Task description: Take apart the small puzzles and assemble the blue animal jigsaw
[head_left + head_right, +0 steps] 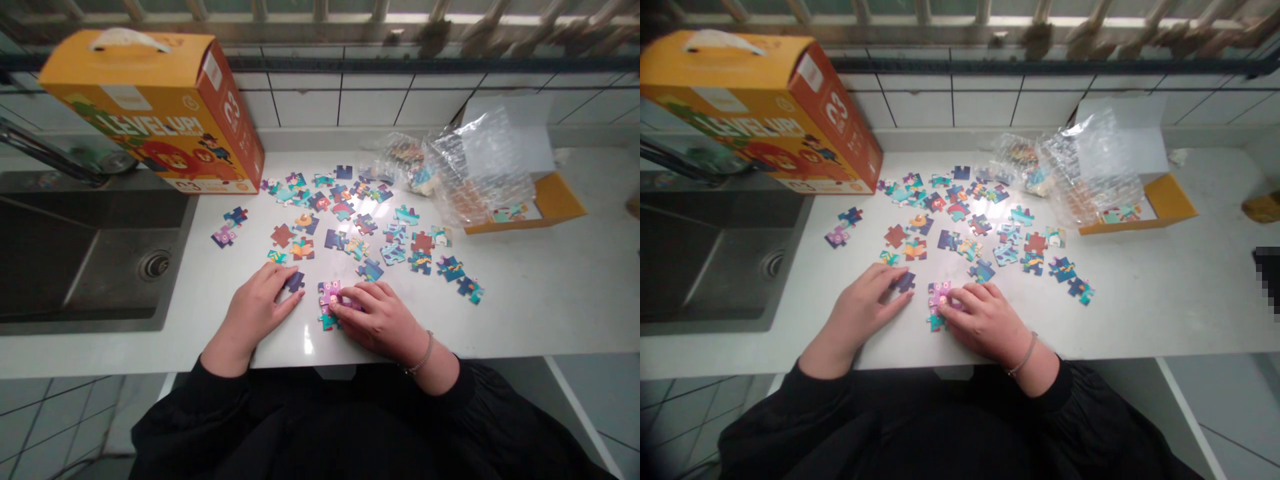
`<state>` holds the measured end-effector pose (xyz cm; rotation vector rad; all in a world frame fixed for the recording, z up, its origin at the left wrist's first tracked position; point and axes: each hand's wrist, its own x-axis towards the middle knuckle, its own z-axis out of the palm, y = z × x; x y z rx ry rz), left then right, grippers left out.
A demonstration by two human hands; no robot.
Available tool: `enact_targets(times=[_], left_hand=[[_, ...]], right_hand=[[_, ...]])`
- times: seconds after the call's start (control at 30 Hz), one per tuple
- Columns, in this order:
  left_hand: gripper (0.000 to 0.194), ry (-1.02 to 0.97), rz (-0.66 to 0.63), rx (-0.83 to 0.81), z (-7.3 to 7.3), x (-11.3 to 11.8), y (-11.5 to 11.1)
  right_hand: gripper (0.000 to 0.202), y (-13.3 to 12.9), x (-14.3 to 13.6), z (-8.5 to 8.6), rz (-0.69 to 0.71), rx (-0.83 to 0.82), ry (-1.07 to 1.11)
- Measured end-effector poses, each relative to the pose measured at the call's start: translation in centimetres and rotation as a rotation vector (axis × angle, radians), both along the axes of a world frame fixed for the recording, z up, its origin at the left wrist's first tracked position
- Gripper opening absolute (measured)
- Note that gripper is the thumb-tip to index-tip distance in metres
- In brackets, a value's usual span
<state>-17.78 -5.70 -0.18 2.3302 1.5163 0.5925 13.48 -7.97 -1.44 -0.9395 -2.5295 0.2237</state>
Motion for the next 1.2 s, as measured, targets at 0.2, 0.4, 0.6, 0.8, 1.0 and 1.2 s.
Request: enact_targets(times=[0.2, 0.4, 0.6, 0.8, 1.0, 1.2], left_hand=[[0.039, 0.037, 0.048, -0.038, -0.2, 0.1, 0.3], [0.036, 0.023, 0.081, -0.049, -0.1, 0.4, 0.4], [0.034, 0.006, 0.083, -0.034, -0.3, 0.4, 0.4], [0.014, -0.197, -0.027, 0.066, 0.2, 0.8, -0.1], [0.01, -0.117, -0.234, 0.095, 0.6, 1.7, -0.6], [0.013, -0.043, -0.31, 0.063, -0.2, 2.4, -0.7]], right_hand=[[0.035, -0.1, 0.1, -0.1, 0.042, 0.005, 0.017], [0.033, 0.1, 0.0, 0.1, 0.053, -0.015, 0.025], [0.038, -0.1, -0.1, 0.1, 0.032, -0.037, 0.023], [0.04, -0.1, 0.0, 0.2, 0.029, -0.054, 0.004], [0.034, 0.0, -0.2, 0.4, 0.01, -0.032, 0.012], [0.032, 0.0, -0.1, 0.4, 0.006, -0.001, 0.027]])
